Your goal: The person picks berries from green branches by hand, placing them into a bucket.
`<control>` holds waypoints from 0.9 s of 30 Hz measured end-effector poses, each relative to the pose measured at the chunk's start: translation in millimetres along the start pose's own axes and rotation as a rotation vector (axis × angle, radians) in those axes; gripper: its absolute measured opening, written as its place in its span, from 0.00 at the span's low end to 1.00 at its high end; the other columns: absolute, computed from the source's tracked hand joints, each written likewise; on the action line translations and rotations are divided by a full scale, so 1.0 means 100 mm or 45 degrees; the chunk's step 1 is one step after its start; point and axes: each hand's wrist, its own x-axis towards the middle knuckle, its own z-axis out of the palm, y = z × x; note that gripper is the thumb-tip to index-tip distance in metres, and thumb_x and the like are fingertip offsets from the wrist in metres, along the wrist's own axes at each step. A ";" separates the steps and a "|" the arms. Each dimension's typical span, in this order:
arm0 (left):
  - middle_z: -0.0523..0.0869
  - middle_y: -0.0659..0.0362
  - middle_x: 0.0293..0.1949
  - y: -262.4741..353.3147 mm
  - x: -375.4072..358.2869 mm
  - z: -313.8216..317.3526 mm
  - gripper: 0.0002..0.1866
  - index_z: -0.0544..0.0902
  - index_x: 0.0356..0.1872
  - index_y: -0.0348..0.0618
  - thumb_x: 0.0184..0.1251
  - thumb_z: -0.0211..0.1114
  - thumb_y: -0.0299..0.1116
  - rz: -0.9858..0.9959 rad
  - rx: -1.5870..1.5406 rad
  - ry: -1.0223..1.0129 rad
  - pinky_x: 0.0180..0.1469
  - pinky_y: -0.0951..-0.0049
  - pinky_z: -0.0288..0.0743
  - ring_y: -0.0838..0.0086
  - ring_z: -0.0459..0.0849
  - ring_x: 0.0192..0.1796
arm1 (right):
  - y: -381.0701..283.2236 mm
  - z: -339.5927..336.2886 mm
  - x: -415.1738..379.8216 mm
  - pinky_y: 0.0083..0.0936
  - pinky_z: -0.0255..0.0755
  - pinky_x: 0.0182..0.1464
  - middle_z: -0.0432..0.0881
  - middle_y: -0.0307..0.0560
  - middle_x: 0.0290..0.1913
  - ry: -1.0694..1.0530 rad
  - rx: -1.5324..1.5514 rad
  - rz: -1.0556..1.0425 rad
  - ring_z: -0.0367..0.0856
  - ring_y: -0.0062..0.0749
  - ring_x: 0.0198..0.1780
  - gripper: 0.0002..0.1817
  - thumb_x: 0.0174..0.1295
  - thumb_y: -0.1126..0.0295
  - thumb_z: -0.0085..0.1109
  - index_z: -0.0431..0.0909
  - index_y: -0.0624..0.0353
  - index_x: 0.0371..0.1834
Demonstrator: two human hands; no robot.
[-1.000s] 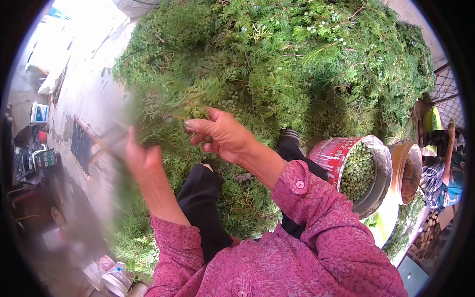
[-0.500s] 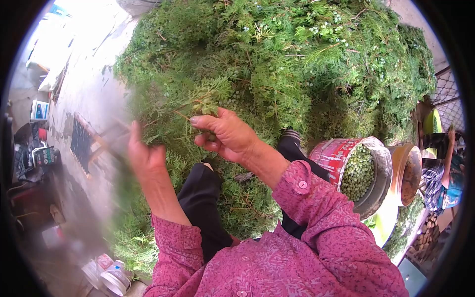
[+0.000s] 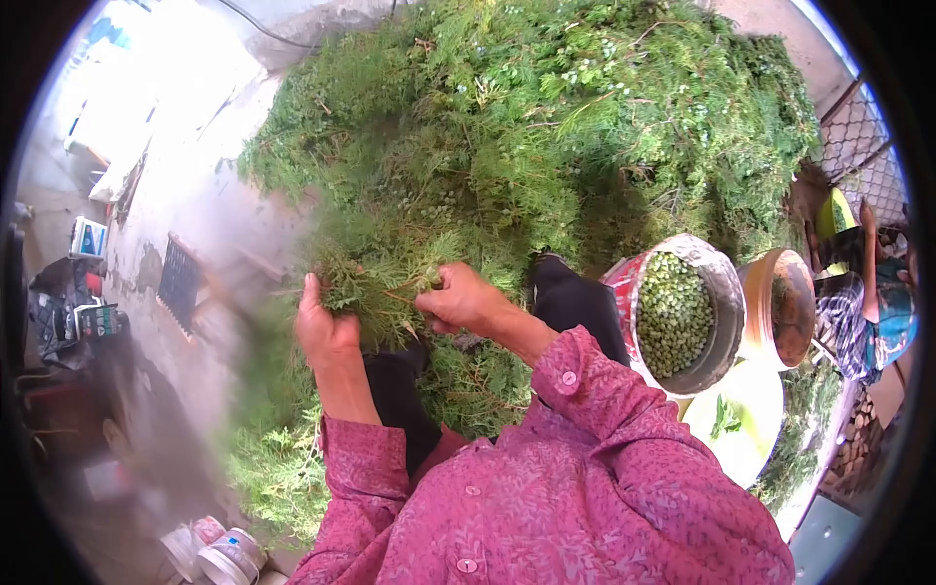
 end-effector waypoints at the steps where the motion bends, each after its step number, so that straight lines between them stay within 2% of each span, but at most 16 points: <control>1: 0.76 0.52 0.47 0.01 -0.12 0.01 0.15 0.70 0.50 0.35 0.68 0.49 0.34 -0.002 -0.004 -0.098 0.52 0.56 0.70 0.61 0.74 0.49 | -0.05 0.02 -0.15 0.17 0.59 0.15 0.72 0.37 0.15 -0.006 -0.060 -0.002 0.67 0.17 0.13 0.05 0.50 0.72 0.53 0.71 0.62 0.25; 5: 0.77 0.52 0.45 0.07 -0.52 0.17 0.15 0.70 0.50 0.34 0.68 0.48 0.34 -0.010 -0.041 -0.075 0.51 0.57 0.71 0.61 0.76 0.46 | -0.29 0.09 -0.88 0.17 0.57 0.15 0.67 0.34 0.14 -0.150 0.091 -0.044 0.63 0.16 0.12 0.02 0.50 0.74 0.52 0.71 0.59 0.24; 7: 0.78 0.52 0.43 0.18 -0.69 0.29 0.15 0.70 0.49 0.35 0.67 0.49 0.33 -0.019 -0.121 0.093 0.49 0.57 0.72 0.61 0.77 0.43 | -0.29 0.09 -1.25 0.17 0.56 0.14 0.68 0.35 0.16 -0.092 0.114 0.034 0.62 0.16 0.12 0.02 0.51 0.75 0.52 0.71 0.59 0.24; 9: 0.78 0.52 0.42 0.38 -0.63 0.08 0.14 0.71 0.48 0.36 0.66 0.49 0.32 0.049 -0.245 -0.072 0.47 0.56 0.72 0.60 0.78 0.42 | -0.10 -0.14 -1.61 0.15 0.54 0.12 0.70 0.37 0.19 -0.137 -0.030 -0.383 0.61 0.14 0.12 0.03 0.52 0.74 0.53 0.72 0.60 0.27; 11: 0.78 0.51 0.41 0.58 -0.84 0.08 0.13 0.71 0.47 0.36 0.66 0.49 0.32 0.209 -0.128 -0.224 0.46 0.56 0.73 0.60 0.78 0.42 | -0.10 -0.33 -2.01 0.13 0.53 0.12 0.72 0.38 0.22 0.448 0.182 -0.225 0.61 0.13 0.13 0.05 0.52 0.73 0.54 0.73 0.61 0.31; 14: 0.79 0.51 0.41 0.61 -1.09 0.05 0.13 0.71 0.47 0.36 0.66 0.51 0.33 0.265 -0.064 -0.285 0.46 0.56 0.73 0.60 0.78 0.42 | 0.12 -0.90 -2.40 0.11 0.57 0.14 0.71 0.33 0.18 1.239 0.205 -0.646 0.65 0.13 0.15 0.10 0.53 0.72 0.55 0.75 0.60 0.38; 15: 0.79 0.51 0.41 0.59 -1.16 0.05 0.13 0.71 0.46 0.36 0.65 0.51 0.34 0.267 -0.050 -0.307 0.46 0.55 0.73 0.60 0.78 0.43 | 0.34 -1.29 -2.45 0.08 0.59 0.17 0.76 0.36 0.21 1.325 0.077 -0.894 0.67 0.12 0.17 0.12 0.54 0.72 0.54 0.76 0.58 0.43; 16: 0.79 0.51 0.41 0.57 -1.24 0.07 0.13 0.71 0.46 0.36 0.65 0.51 0.34 0.271 -0.056 -0.306 0.46 0.55 0.73 0.60 0.78 0.43 | 0.63 -1.75 -2.51 0.18 0.71 0.28 0.80 0.43 0.27 1.413 -0.080 -0.869 0.77 0.25 0.25 0.15 0.53 0.68 0.56 0.76 0.57 0.45; 17: 0.79 0.50 0.41 0.56 -1.32 0.10 0.14 0.72 0.46 0.36 0.65 0.52 0.34 0.263 -0.060 -0.324 0.45 0.55 0.73 0.60 0.78 0.42 | 0.90 -2.02 -2.51 0.18 0.71 0.28 0.80 0.43 0.27 1.412 -0.086 -0.873 0.77 0.25 0.25 0.15 0.53 0.68 0.56 0.76 0.57 0.45; 19: 0.79 0.50 0.41 0.54 -1.48 0.16 0.14 0.72 0.46 0.36 0.65 0.53 0.35 0.262 -0.078 -0.350 0.45 0.55 0.73 0.60 0.79 0.42 | 1.30 -2.33 -2.50 0.32 0.73 0.44 0.81 0.52 0.32 1.644 -1.737 -0.305 0.80 0.42 0.36 0.18 0.50 0.62 0.58 0.77 0.57 0.44; 21: 0.79 0.51 0.40 0.56 -1.63 0.19 0.13 0.72 0.46 0.37 0.67 0.49 0.35 0.207 0.017 -0.384 0.42 0.60 0.74 0.65 0.78 0.39 | 1.46 -2.25 -2.55 0.36 0.67 0.54 0.80 0.58 0.38 1.594 -1.692 -0.063 0.78 0.48 0.45 0.20 0.47 0.57 0.58 0.79 0.58 0.40; 22: 0.79 0.51 0.40 0.57 -1.70 0.20 0.13 0.72 0.46 0.37 0.67 0.49 0.35 0.232 0.008 -0.385 0.42 0.60 0.74 0.65 0.78 0.39 | 1.41 -2.21 -2.54 0.34 0.70 0.44 0.80 0.56 0.32 1.527 -1.575 -0.045 0.79 0.43 0.39 0.16 0.47 0.61 0.55 0.79 0.62 0.34; 23: 0.79 0.52 0.37 0.58 -1.78 0.20 0.13 0.72 0.45 0.37 0.67 0.49 0.35 0.231 0.054 -0.391 0.40 0.61 0.75 0.65 0.78 0.37 | 1.34 -2.19 -2.52 0.34 0.70 0.44 0.80 0.56 0.32 1.521 -1.570 -0.065 0.79 0.43 0.39 0.16 0.47 0.61 0.55 0.79 0.62 0.34; 25: 0.79 0.53 0.35 0.61 -1.90 0.16 0.12 0.73 0.44 0.38 0.67 0.49 0.35 0.234 0.115 -0.403 0.37 0.62 0.75 0.66 0.79 0.35 | 1.09 -1.93 -2.54 0.31 0.71 0.39 0.81 0.54 0.28 1.443 -1.090 0.020 0.80 0.40 0.32 0.17 0.46 0.59 0.56 0.80 0.63 0.28; 26: 0.79 0.54 0.34 0.62 -1.94 0.15 0.12 0.73 0.43 0.38 0.67 0.49 0.35 0.216 0.142 -0.444 0.36 0.63 0.76 0.67 0.79 0.33 | 1.03 -1.85 -2.52 0.31 0.70 0.34 0.79 0.52 0.21 1.408 -0.979 -0.221 0.78 0.39 0.26 0.16 0.47 0.60 0.56 0.79 0.65 0.26; 27: 0.79 0.54 0.32 0.62 -1.98 0.14 0.11 0.74 0.42 0.38 0.67 0.49 0.35 0.195 0.167 -0.487 0.34 0.63 0.76 0.67 0.79 0.31 | 0.94 -1.75 -2.48 0.31 0.70 0.34 0.79 0.52 0.21 1.414 -0.970 -0.229 0.78 0.39 0.26 0.16 0.47 0.60 0.56 0.79 0.65 0.26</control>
